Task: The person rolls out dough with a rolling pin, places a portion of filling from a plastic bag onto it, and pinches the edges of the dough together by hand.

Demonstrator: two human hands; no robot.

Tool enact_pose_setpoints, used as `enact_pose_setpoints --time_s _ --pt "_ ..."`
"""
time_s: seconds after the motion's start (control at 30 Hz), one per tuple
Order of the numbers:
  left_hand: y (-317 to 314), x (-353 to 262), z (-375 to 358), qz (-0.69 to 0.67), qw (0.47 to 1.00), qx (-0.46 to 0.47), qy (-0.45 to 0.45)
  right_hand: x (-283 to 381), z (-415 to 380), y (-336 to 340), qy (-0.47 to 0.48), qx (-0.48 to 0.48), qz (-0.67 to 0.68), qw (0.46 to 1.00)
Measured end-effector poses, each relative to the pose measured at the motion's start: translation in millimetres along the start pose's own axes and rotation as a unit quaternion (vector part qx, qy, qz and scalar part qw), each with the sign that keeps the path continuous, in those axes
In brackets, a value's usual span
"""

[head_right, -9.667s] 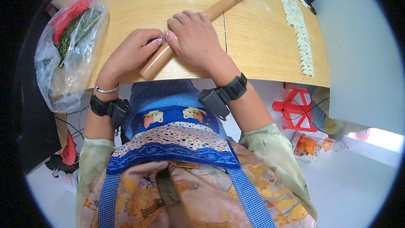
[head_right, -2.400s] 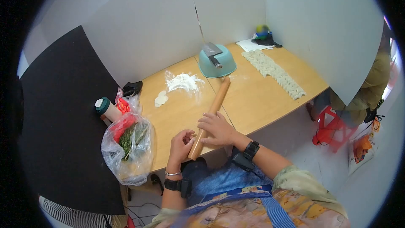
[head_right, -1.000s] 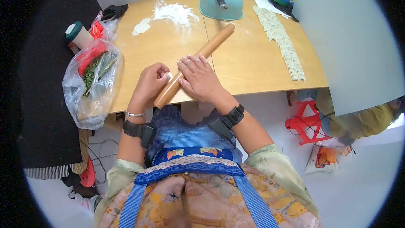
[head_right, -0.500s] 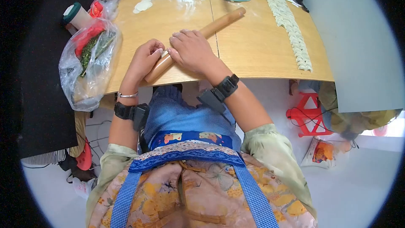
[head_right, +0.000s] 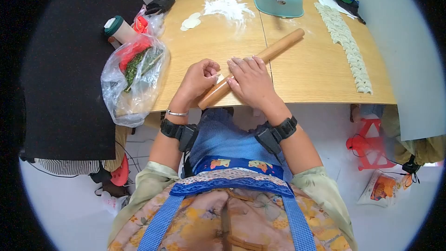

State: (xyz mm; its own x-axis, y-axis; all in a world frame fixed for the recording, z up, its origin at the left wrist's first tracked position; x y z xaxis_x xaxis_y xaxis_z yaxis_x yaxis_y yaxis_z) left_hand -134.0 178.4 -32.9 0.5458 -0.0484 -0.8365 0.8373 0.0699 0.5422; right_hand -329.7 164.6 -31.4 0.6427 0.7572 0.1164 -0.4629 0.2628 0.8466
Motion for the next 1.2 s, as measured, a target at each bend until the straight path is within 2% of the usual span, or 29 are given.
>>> enact_pose_setpoints --time_s 0.3,0.43,0.5,0.6,0.67,0.73,0.87,0.93,1.17,1.2 --pt "1 -5 0 0.014 0.996 0.087 0.019 -3 -4 0 0.010 -0.019 0.037 0.999" --pt "2 -1 -1 -0.065 0.994 0.081 0.028 -4 -6 -1 0.009 -0.019 0.035 0.999" --pt "5 4 -1 -0.142 0.989 0.001 0.044 -4 -6 -2 0.004 -0.025 0.037 0.999" --pt "7 7 -1 -0.114 0.992 0.001 0.045 -5 -6 -2 0.006 -0.027 0.032 0.999" --pt "9 11 1 -0.108 0.994 0.000 0.037 -5 -5 0 -0.002 0.014 0.029 0.999" --pt "11 6 2 0.031 0.999 0.021 0.020 -5 -5 -1 0.000 0.011 0.026 1.000" --pt "13 -4 2 0.074 0.996 0.043 0.038 -5 -5 -3 0.001 0.007 0.026 1.000" --pt "13 -5 3 0.064 0.994 0.074 0.056 -6 -5 -2 0.001 0.010 0.027 1.000" --pt "13 1 0 -0.043 0.996 0.062 0.039 -6 -5 -2 -0.001 0.013 0.031 0.999" --pt "13 2 0 -0.100 0.991 0.061 0.072 -6 -5 -2 -0.001 0.013 0.031 0.999"
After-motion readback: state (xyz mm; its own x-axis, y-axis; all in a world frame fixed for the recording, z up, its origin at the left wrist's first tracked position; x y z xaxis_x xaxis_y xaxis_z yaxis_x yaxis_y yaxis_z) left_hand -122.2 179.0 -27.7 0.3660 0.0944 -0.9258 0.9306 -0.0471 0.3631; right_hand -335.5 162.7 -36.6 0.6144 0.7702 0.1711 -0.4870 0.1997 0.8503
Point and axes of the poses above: each hand's wrist, its own z-axis towards the middle knuckle, its own y-axis out of the back of the hand, x = y × z, the point moved 2 cm from there along z, towards the middle knuckle, and after that the axes turned 1 degree about -z, right-handed, at the moved point
